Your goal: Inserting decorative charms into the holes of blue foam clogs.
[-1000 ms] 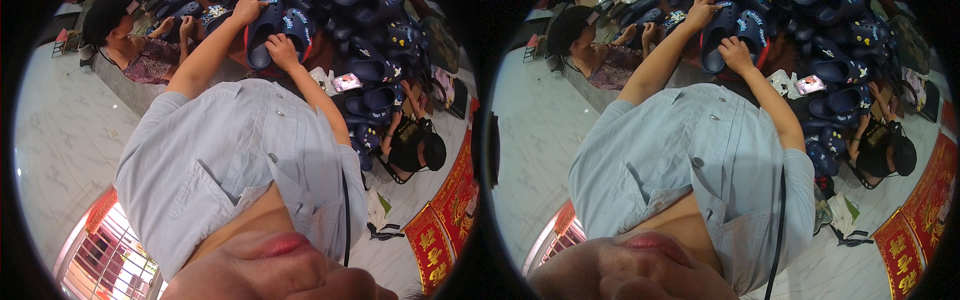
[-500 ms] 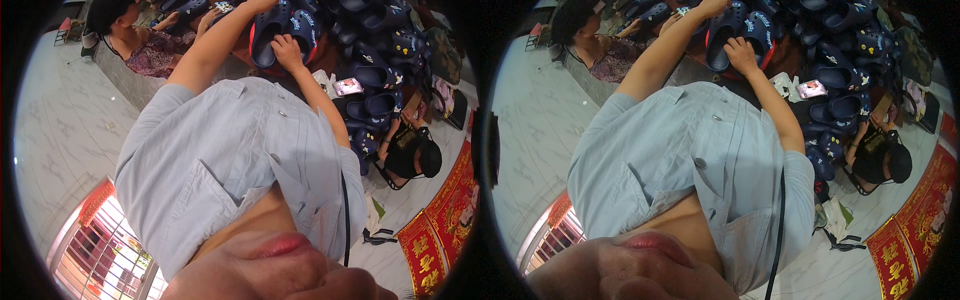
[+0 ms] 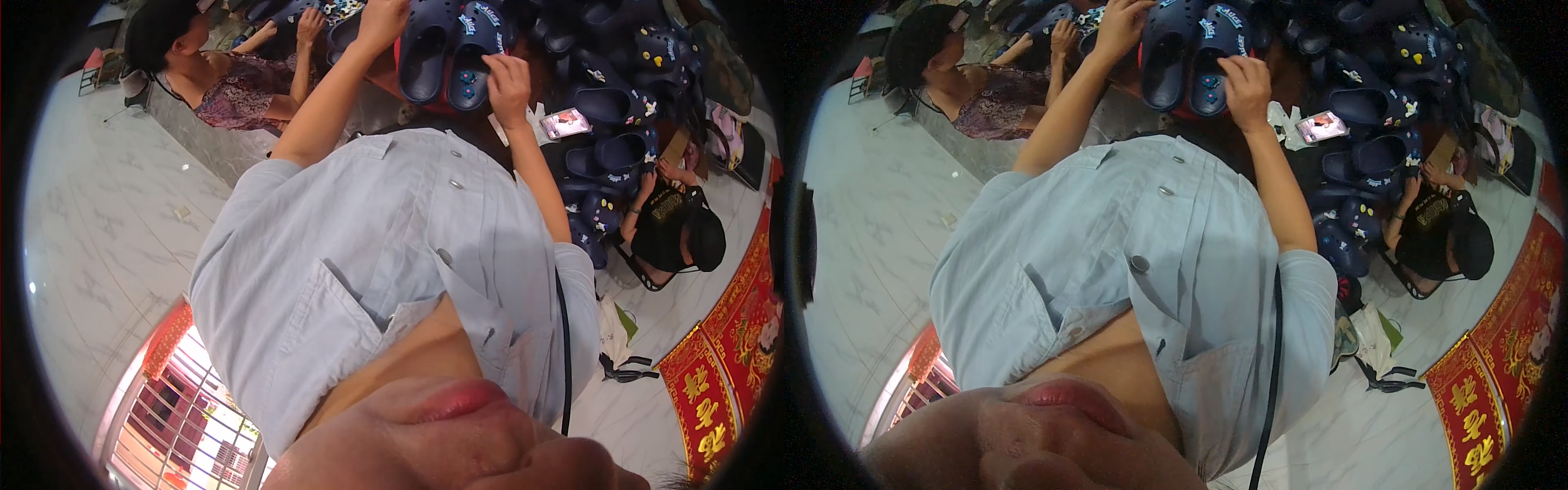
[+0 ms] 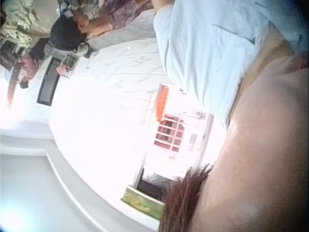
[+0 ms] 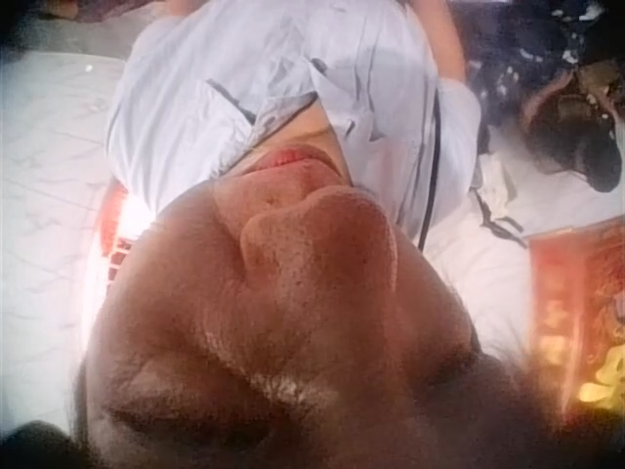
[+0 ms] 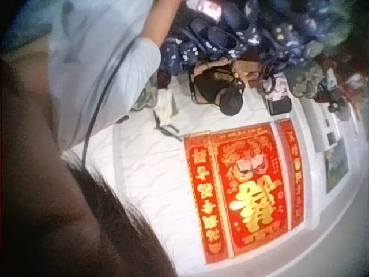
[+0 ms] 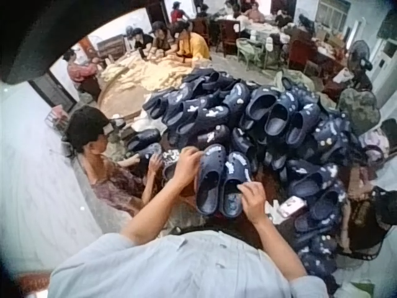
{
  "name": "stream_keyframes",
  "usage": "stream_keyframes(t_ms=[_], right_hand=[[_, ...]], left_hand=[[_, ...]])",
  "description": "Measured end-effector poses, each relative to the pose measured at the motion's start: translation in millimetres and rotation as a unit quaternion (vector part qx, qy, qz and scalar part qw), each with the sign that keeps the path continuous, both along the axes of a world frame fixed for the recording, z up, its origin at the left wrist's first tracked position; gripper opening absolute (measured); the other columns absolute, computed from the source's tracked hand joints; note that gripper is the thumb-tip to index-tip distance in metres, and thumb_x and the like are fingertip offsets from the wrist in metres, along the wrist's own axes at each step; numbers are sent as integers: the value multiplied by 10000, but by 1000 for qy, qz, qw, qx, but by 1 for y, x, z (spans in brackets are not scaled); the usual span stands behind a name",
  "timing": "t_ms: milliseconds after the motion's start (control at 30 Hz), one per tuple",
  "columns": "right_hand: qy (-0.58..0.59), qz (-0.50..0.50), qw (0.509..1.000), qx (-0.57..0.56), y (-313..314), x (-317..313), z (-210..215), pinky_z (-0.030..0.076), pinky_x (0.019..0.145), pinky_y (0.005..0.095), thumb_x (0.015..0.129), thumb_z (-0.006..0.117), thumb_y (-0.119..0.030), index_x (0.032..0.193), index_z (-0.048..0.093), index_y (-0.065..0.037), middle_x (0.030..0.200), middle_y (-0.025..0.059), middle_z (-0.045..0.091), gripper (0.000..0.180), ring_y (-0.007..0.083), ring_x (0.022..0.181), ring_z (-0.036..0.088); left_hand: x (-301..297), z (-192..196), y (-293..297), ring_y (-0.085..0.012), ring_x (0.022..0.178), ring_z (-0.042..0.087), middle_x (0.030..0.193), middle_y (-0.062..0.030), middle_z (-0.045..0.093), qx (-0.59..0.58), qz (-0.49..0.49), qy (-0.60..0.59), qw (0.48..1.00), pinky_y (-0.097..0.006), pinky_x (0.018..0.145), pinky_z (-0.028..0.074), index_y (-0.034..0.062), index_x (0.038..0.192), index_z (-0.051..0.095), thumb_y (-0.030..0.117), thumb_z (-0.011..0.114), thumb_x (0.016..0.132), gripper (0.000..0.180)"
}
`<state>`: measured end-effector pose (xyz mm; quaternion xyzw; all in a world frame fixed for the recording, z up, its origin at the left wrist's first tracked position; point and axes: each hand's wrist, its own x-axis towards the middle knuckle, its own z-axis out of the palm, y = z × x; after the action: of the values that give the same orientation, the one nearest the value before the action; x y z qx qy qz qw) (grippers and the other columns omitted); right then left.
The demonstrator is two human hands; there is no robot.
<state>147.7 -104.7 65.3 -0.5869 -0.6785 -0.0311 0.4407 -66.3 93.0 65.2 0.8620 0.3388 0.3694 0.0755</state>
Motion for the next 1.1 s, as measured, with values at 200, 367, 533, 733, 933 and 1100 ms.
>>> stream_keyframes(t_ms=[200, 367, 533, 733, 933, 1100], right_hand=[[3, -48, 997, -62, -33, 18, -22, 450, 858, 400, 726, 677, -13, 950, 703, -88, 952, 56, 652, 239, 278, 968, 573], [-34, -5, 996, -87, -29, -2, -24, 429, 831, 391, 721, 708, -58, 903, 689, -92, 959, 30, 643, 186, 260, 965, 553], [-149, 20, 978, -143, -27, -12, -27, 392, 879, 434, 698, 749, -158, 913, 692, -72, 980, 36, 618, 239, 254, 1012, 532], [-192, 20, 966, -170, -27, -12, -30, 369, 918, 463, 705, 760, -192, 884, 696, -71, 986, 48, 615, 225, 252, 1050, 523], [-183, 46, 965, -183, -27, -12, -27, 357, 949, 476, 730, 751, -209, 866, 692, -82, 958, 45, 625, 195, 247, 1070, 525], [-163, 40, 976, -140, -21, -12, -26, 352, 927, 449, 768, 733, -199, 881, 700, -108, 937, 12, 632, 149, 221, 1009, 555]], left_hand=[[0, 21, -96, -311, 977, 650, 1073, -105, 674, -91, -153, 60, 982, -392, 818, 534, 86, 1061, 692, 52, 653, 787, 279], [45, 13, -122, -297, 923, 665, 973, -121, 648, -75, -200, 286, 934, -368, 784, 553, 34, 982, 668, 108, 719, 715, 282], [64, -10, -123, -286, 939, 671, 1003, -134, 654, -57, -184, 368, 910, -373, 780, 560, 33, 930, 683, 141, 833, 570, 405], [52, 8, -121, -276, 935, 667, 965, -111, 655, -86, -183, 316, 927, -380, 780, 554, 58, 899, 697, 138, 834, 613, 327], [12, 20, -89, -206, 766, 695, 877, -98, 713, -243, -20, -46, 969, -307, 699, 541, 36, 910, 725, 155, 819, 732, 234], [-21, -4, -39, -165, 752, 707, 821, -85, 736, -264, 121, -68, 954, -292, 715, 542, 54, 910, 744, 230, 834, 750, 255]])
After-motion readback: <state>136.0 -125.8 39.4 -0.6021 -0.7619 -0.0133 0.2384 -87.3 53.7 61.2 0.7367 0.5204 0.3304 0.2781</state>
